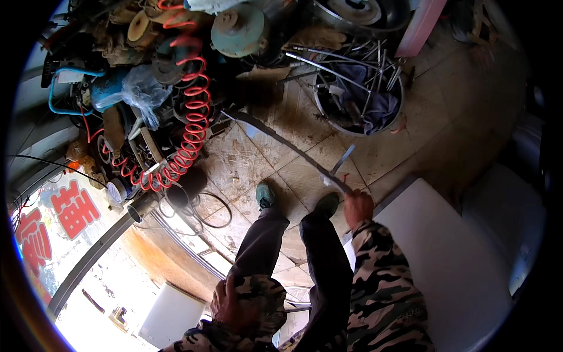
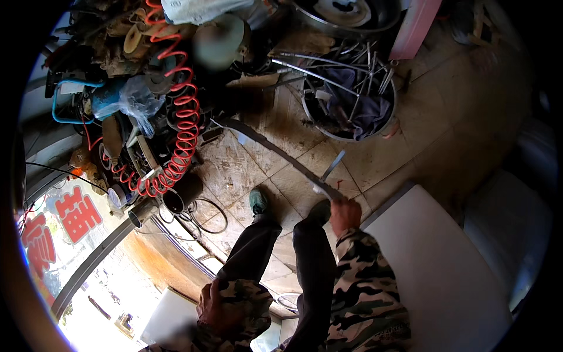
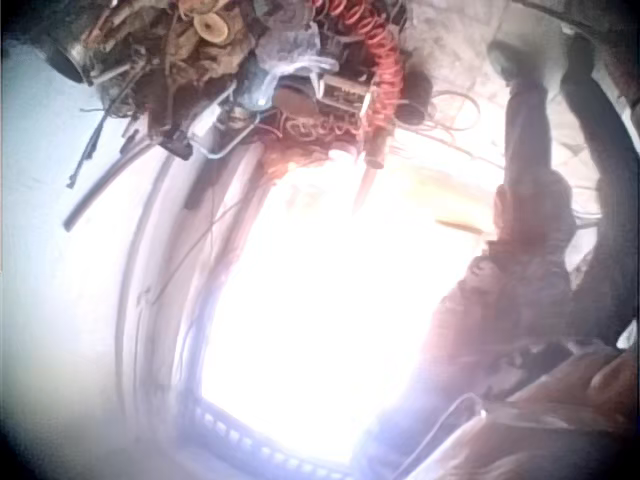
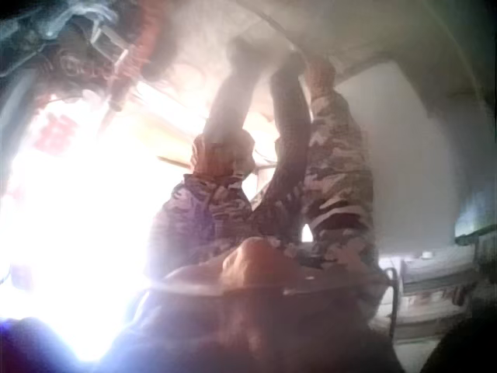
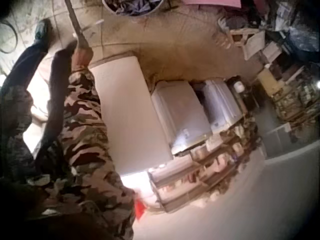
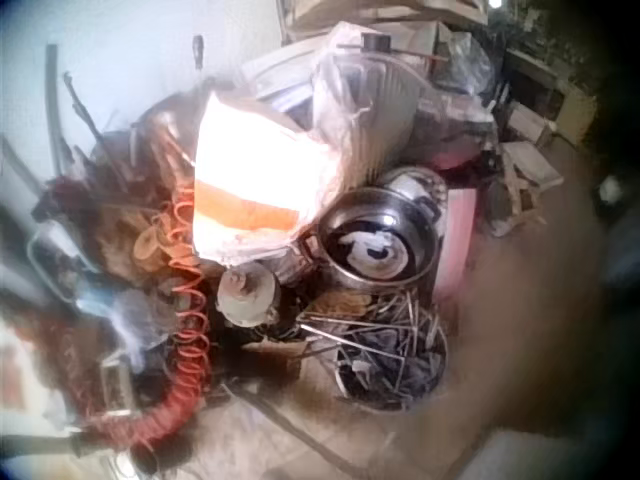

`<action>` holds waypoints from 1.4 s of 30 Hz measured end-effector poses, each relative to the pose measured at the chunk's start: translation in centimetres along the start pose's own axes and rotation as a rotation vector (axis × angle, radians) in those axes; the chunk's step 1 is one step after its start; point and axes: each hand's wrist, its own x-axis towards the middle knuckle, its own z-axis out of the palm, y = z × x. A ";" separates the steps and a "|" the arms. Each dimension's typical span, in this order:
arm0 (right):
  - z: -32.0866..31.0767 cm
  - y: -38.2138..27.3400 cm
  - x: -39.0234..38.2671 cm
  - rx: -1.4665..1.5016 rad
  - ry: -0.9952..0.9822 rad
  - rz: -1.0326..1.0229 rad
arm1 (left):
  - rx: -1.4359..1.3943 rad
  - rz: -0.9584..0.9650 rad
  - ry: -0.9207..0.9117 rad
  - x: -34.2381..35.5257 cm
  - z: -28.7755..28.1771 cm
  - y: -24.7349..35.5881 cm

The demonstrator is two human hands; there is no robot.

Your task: The person uses a screwdriver to remove screws from the top panel of a disassembled washing machine. They then lift the panel off, set it aside, and proceed to remove screws from the front panel of the machine.

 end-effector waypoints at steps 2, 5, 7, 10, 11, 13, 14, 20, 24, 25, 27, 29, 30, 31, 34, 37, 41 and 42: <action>-5.2 -3.3 -4.0 0.054 0.018 -0.065 | 0.003 -0.003 -0.043 -0.8 -0.2 0.2; -13.8 -7.7 -10.1 0.227 0.069 -0.065 | 0.028 0.072 -0.047 -1.2 0.5 -0.3; -19.8 -10.4 -14.3 0.298 0.097 -0.058 | -0.046 0.188 0.081 -1.2 3.1 -2.0; -28.4 -13.9 -20.9 0.277 0.247 -0.040 | -0.335 0.297 -0.192 3.1 4.1 -4.2; -31.2 -14.9 -23.0 0.226 0.322 -0.022 | -0.549 0.260 -0.348 2.9 2.3 -2.9; -36.2 -17.3 -27.2 0.144 0.365 0.068 | -1.051 0.043 -0.617 -0.1 -3.8 2.6; -38.7 -18.5 -29.0 0.107 0.392 0.103 | -1.346 -0.115 -0.729 -2.3 -7.3 5.9; -48.3 -22.7 -39.4 0.106 0.624 0.164 | -1.034 0.448 -0.565 -11.8 -18.3 16.4; -51.3 -26.5 -45.4 0.013 0.953 0.389 | -1.098 0.817 -0.551 -18.4 -21.3 19.5; -51.7 -26.6 -46.9 0.018 0.767 0.348 | -1.176 0.886 -0.591 -20.9 -22.2 20.9; -52.5 -25.9 -48.0 0.272 0.891 0.323 | -0.940 1.223 -0.504 -22.8 -23.7 24.2; -52.7 -25.7 -49.6 0.457 0.982 0.326 | -0.810 1.340 -0.595 -27.7 -24.6 28.0; -51.9 -26.8 -50.7 0.493 0.990 0.403 | -0.743 1.389 -0.661 -29.9 -24.7 28.9; -51.8 -27.0 -51.9 0.531 0.982 0.475 | -0.676 1.508 -0.718 -32.8 -24.1 30.5; -49.7 -24.5 -55.2 0.438 1.162 0.657 | -0.240 1.584 -0.769 -36.1 -24.7 34.1; -48.5 -20.8 -59.5 0.297 1.263 0.784 | -0.035 1.628 -0.878 -41.0 -23.1 36.7; -47.6 -17.5 -63.0 0.979 1.439 1.185 | 0.383 1.706 -0.945 -44.6 -20.1 41.1; -47.2 -16.3 -63.4 1.135 1.452 1.213 | 0.503 1.720 -0.959 -45.3 -19.6 42.3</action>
